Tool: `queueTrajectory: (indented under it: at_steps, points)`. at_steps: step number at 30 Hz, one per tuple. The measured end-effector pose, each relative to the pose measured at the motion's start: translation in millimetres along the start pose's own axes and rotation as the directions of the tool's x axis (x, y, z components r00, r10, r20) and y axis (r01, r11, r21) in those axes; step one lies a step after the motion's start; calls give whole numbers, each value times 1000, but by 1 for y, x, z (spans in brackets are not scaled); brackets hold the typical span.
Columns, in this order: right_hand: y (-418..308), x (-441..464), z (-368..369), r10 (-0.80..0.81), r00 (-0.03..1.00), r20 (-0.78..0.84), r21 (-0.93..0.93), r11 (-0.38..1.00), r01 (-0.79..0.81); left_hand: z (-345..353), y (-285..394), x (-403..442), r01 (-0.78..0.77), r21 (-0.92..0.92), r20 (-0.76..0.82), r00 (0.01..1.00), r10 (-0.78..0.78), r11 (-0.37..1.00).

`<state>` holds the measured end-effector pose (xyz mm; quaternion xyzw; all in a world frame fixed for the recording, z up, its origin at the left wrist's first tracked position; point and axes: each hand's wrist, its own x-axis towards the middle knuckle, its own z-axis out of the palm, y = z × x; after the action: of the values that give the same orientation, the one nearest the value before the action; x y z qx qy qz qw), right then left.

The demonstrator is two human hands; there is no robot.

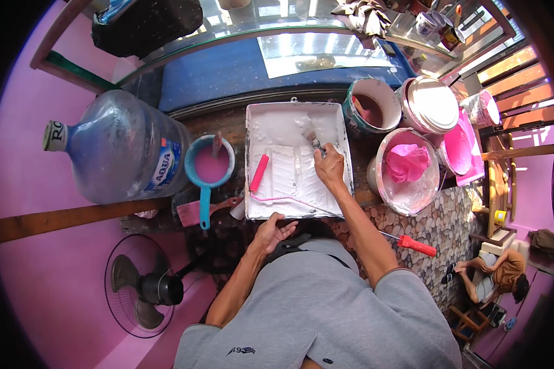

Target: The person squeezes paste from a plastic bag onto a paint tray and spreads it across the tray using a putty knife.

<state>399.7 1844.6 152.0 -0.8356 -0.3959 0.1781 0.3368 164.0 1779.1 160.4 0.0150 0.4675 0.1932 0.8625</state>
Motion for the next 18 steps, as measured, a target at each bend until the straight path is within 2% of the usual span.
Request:
queueTrajectory:
  at_steps: [10,14,17,18]
  points:
    - [-21,-3,14,-55,992,112,121,992,41,4,2,-4,-10,27,1,1000,10,1000]
    - [-33,-4,14,-58,986,154,108,993,41,4,1,-4,-10,12,1,1000,10,1000]
    - [-40,-5,10,-99,973,207,81,993,84,4,1,-5,-13,16,1,1000,13,1000]
    - [-41,-5,8,-160,961,226,49,987,153,4,2,-5,-18,17,4,1000,17,1000]
